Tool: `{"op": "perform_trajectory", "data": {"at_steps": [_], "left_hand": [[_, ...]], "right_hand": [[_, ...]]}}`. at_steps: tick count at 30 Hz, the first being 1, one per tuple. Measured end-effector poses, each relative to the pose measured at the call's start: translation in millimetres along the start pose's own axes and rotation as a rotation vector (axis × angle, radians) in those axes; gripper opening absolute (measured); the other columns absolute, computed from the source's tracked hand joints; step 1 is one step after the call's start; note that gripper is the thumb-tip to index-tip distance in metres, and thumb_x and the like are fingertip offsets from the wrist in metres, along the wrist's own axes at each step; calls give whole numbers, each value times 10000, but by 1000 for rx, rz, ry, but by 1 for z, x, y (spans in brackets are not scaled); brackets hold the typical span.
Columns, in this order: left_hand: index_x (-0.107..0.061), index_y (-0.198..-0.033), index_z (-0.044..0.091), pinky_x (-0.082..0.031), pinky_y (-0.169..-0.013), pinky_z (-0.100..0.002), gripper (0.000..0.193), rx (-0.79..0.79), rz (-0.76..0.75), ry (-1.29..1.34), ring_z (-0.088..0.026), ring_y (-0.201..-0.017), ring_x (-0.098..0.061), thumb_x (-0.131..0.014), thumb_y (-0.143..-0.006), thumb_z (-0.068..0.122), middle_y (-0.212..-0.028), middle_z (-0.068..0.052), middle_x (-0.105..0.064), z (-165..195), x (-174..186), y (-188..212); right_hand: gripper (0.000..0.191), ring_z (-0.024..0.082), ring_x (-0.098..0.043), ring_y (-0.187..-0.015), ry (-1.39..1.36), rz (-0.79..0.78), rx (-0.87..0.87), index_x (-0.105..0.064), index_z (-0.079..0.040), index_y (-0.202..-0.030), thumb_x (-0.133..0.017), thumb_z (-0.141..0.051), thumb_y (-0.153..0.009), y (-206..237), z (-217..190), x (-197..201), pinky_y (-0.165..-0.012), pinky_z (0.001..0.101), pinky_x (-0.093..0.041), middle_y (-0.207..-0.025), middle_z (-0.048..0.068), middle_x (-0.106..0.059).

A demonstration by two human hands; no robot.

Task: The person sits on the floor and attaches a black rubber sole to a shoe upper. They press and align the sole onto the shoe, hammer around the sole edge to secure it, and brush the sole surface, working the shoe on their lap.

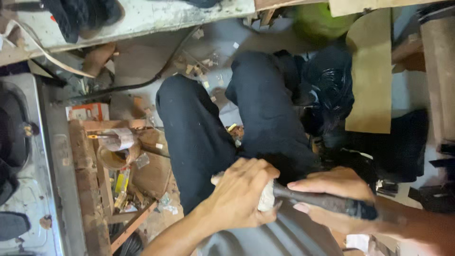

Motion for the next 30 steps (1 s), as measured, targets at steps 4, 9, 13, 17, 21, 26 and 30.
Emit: {"op": "perform_trajectory", "data": {"at_steps": [4, 9, 13, 17, 21, 26, 30], "left_hand": [[-486, -1372, -5, -488, -897, -473, 775, 109, 1, 6, -381, -1016, -638, -853, -797, 364, -1130, -183, -621, 8, -2, -6], [-345, -1552, -35, -476, -1064, -483, 1106, 87, 106, 19, -433, -1298, -574, -897, -716, 431, -1480, -286, -525, 23, -18, -18], [-393, -1547, 87, -449, -1185, -416, 933, -133, 139, 179, -334, -1422, -559, -885, -808, 373, -1512, -197, -516, 26, -28, 1], [-562, -1471, -79, -510, -1121, -472, 756, 543, -339, 1173, -362, -1307, -634, -761, -960, 441, -1390, -294, -644, -15, -54, 39], [-455, -1424, 117, -536, -1020, -417, 719, 630, 339, 1648, -280, -1198, -649, -668, -867, 519, -1289, -159, -647, -55, -75, 31], [-610, -1202, 25, -571, -680, -362, 612, 793, 848, 1858, -246, -809, -669, -550, -991, 597, -1005, -144, -696, -109, -91, 22], [-653, -994, -9, -522, -540, -313, 735, 862, 814, 1787, -220, -618, -622, -490, -980, 707, -768, -136, -631, -135, -97, 24]], "right_hand": [[447, 144, -647, -544, -120, 140, -523, -741, -33, -1230, -824, -141, -805, 21, 27, 10, -449, 290, -534, -770, 106, -750], [583, 87, -726, -802, -269, 79, -430, -618, -34, -1337, -798, -248, -826, 38, 53, -7, -658, 251, -592, -953, 54, -772], [520, 240, -715, -736, -298, 146, -777, -698, -65, -1367, -784, -244, -886, 41, 75, 2, -590, 355, -576, -886, 185, -765], [610, 158, -669, -784, -368, 505, -692, -704, -32, -1471, -783, -183, -885, 42, 54, 16, -592, 319, -579, -943, 122, -691], [573, 117, -701, -770, 6, 493, -122, -580, -36, -1361, -789, -154, -840, 27, 17, -27, -632, 264, -554, -1047, 122, -731], [496, 176, -673, -787, 200, 243, -225, -654, 26, -1290, -795, -67, -824, 4, 26, -62, -690, 283, -537, -916, 128, -691], [369, 171, -709, -822, 157, 267, -229, -707, 14, -1161, -797, -56, -810, 5, 25, -58, -738, 274, -537, -971, 119, -735]]}}
Point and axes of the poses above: each hand's wrist, its own y-axis away from the middle knuckle, its own x-axis out of the back of the hand, z = x × y, the point moved 4 cm from there along -y, towards the middle knuckle
